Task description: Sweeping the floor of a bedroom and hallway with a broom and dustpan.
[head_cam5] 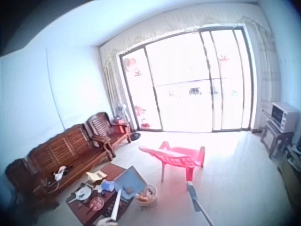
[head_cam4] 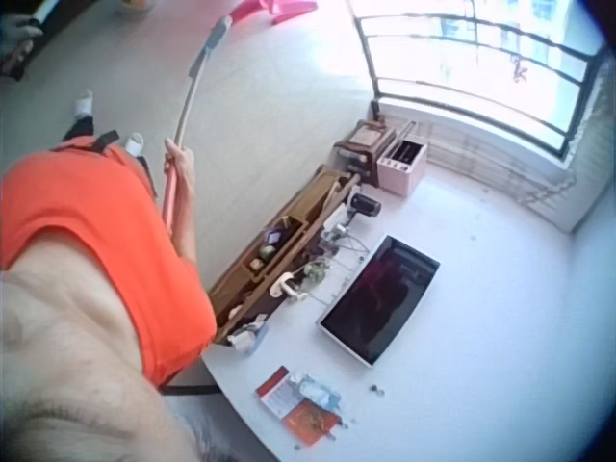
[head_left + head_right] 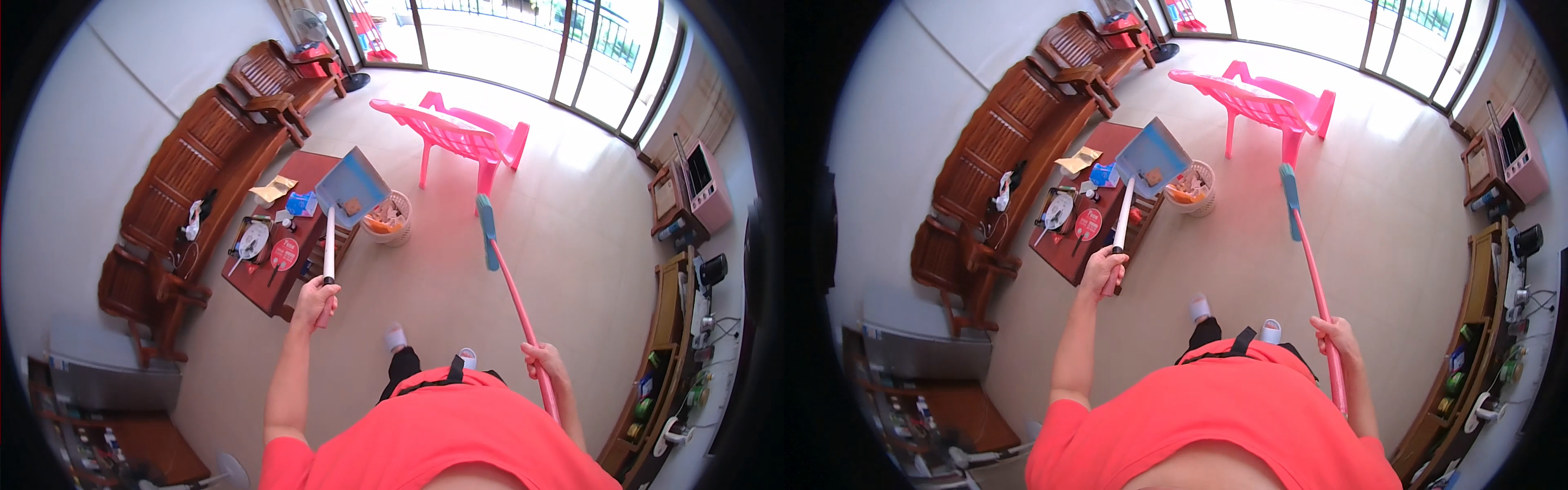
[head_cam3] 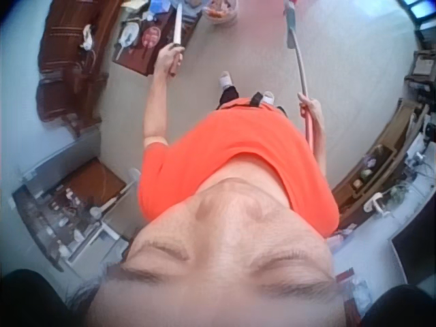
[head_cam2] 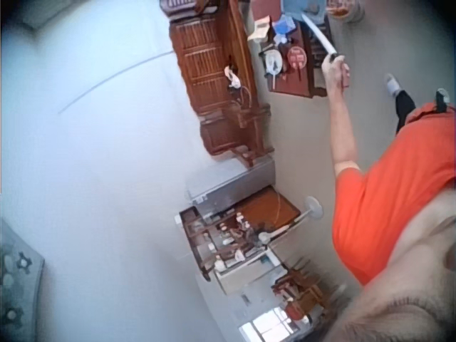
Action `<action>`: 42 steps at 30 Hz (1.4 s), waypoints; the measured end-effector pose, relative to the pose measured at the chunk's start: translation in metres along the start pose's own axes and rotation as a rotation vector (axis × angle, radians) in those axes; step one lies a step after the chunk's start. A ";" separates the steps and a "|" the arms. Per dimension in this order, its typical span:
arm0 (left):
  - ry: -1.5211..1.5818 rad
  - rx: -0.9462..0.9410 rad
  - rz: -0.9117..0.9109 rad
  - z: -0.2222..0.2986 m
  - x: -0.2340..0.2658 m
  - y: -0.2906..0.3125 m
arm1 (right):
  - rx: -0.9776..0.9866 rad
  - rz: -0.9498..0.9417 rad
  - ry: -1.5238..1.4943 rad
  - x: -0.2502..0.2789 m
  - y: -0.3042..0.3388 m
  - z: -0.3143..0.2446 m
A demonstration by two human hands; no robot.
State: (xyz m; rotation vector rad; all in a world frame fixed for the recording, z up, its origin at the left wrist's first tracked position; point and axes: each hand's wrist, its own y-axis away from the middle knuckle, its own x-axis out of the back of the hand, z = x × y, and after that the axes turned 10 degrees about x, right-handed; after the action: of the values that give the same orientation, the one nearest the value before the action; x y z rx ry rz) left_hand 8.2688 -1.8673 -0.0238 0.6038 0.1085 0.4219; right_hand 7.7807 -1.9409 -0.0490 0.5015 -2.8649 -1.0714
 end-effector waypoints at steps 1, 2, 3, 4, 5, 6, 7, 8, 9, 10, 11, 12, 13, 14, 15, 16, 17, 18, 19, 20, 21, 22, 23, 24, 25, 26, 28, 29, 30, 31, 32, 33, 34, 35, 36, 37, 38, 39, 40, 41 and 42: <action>-0.023 0.003 -0.010 0.005 0.006 -0.016 | 0.017 -0.001 0.010 -0.011 -0.007 -0.006; -0.045 0.006 -0.022 0.009 0.013 -0.031 | 0.009 0.014 0.001 -0.023 -0.014 -0.010; -0.089 0.011 -0.040 0.007 0.024 -0.051 | 0.023 0.012 0.001 -0.038 -0.020 -0.013; -0.104 0.014 -0.055 0.006 0.028 -0.067 | 0.041 0.012 0.007 -0.050 -0.026 -0.018; -0.171 0.023 -0.050 0.007 0.036 -0.081 | 0.039 0.013 0.016 -0.064 -0.029 -0.021; -0.237 0.031 -0.045 0.007 0.043 -0.094 | 0.036 0.013 0.025 -0.081 -0.033 -0.022; -0.238 0.036 -0.061 0.004 0.050 -0.105 | 0.032 0.021 0.014 -0.096 -0.036 -0.024; -0.354 -0.022 -0.025 -0.001 0.056 -0.117 | 0.025 0.036 0.012 -0.108 -0.037 -0.029; -0.468 -0.083 0.012 -0.005 0.062 -0.128 | 0.015 0.044 0.013 -0.120 -0.036 -0.037; -0.471 -0.074 -0.004 -0.008 0.067 -0.134 | 0.001 0.052 0.011 -0.129 -0.036 -0.039; -0.580 -0.099 0.020 -0.011 0.072 -0.140 | -0.010 0.065 0.008 -0.137 -0.036 -0.039; -0.688 -0.124 0.044 -0.014 0.075 -0.144 | -0.029 0.062 0.004 -0.144 -0.036 -0.039; -0.689 -0.119 0.031 -0.015 0.078 -0.150 | -0.044 0.058 0.000 -0.150 -0.036 -0.041; -0.786 -0.132 0.030 -0.016 0.081 -0.155 | -0.052 0.068 0.000 -0.155 -0.035 -0.041; -0.882 -0.144 0.031 -0.018 0.083 -0.160 | -0.067 0.064 -0.026 -0.158 -0.035 -0.040; -0.878 -0.140 0.026 -0.023 0.085 -0.163 | -0.078 0.056 -0.048 -0.159 -0.036 -0.039; -0.962 -0.153 0.034 -0.031 0.087 -0.165 | -0.087 0.047 -0.056 -0.159 -0.036 -0.037; -1.046 -0.167 0.042 -0.040 0.087 -0.165 | -0.092 0.047 -0.051 -0.159 -0.037 -0.038; -1.043 -0.160 0.043 -0.051 0.089 -0.164 | -0.111 0.042 -0.026 -0.160 -0.037 -0.037; -1.083 -0.183 0.084 -0.062 0.089 -0.161 | -0.129 0.035 -0.001 -0.159 -0.036 -0.037; -1.123 -0.205 0.126 -0.072 0.090 -0.159 | -0.153 0.026 0.011 -0.157 -0.034 -0.037; -1.125 -0.201 0.120 -0.074 0.087 -0.155 | -0.159 0.028 0.008 -0.154 -0.033 -0.034; -1.135 -0.172 0.121 -0.076 0.083 -0.150 | -0.151 0.010 0.000 -0.150 -0.031 -0.030; -1.145 -0.142 0.121 -0.077 0.079 -0.147 | -0.143 -0.008 -0.009 -0.146 -0.029 -0.027; -1.148 -0.136 0.120 -0.080 0.077 -0.145 | -0.149 -0.011 -0.011 -0.143 -0.026 -0.026; -1.183 -0.125 0.137 -0.082 0.076 -0.143 | -0.133 -0.022 0.025 -0.141 -0.023 -0.026; -1.219 -0.112 0.155 -0.089 0.073 -0.141 | -0.118 -0.035 0.061 -0.135 -0.018 -0.026; -1.256 -0.126 0.179 -0.093 0.072 -0.141 | -0.110 -0.038 0.092 -0.130 -0.017 -0.026; -1.294 -0.140 0.203 -0.097 0.071 -0.141 | -0.102 -0.042 0.123 -0.127 -0.015 -0.027; -1.296 -0.141 0.200 -0.098 0.069 -0.141 | -0.103 -0.040 0.121 -0.124 -0.013 -0.028; -1.308 -0.162 0.206 -0.100 0.067 -0.141 | -0.081 -0.049 0.144 -0.122 -0.011 -0.029; -1.320 -0.184 0.212 -0.100 0.064 -0.140 | -0.058 -0.058 0.167 -0.121 -0.010 -0.032; -1.323 -0.184 0.213 -0.100 0.061 -0.138 | -0.058 -0.060 0.164 -0.119 -0.008 -0.034; -1.332 -0.180 0.216 -0.098 0.058 -0.136 | -0.039 -0.073 0.190 -0.116 -0.005 -0.037; -1.341 -0.176 0.220 -0.097 0.055 -0.134 | -0.020 -0.087 0.216 -0.114 -0.002 -0.040; -1.342 -0.177 0.224 -0.096 0.054 -0.133 | -0.017 -0.089 0.215 -0.111 0.002 -0.046; -1.341 -0.189 0.224 -0.095 0.053 -0.132 | -0.009 -0.108 0.239 -0.107 0.008 -0.053; -1.340 -0.203 0.225 -0.094 0.052 -0.130 | -0.001 -0.127 0.263 -0.104 0.012 -0.059; -1.342 -0.204 0.229 -0.091 0.049 -0.129 | 0.003 -0.130 0.262 -0.100 0.014 -0.063; -1.333 -0.217 0.228 -0.088 0.047 -0.129 | -0.001 -0.159 0.277 -0.097 0.016 -0.068; -1.325 -0.230 0.229 -0.084 0.045 -0.129 | -0.004 -0.190 0.293 -0.094 0.016 -0.071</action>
State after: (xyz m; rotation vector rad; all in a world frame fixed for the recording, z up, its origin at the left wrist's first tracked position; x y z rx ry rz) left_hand 8.3369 -1.9000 -0.1653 0.5691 -1.2650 0.1814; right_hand 7.8763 -1.9448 0.0224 0.8665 -2.5985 -0.9356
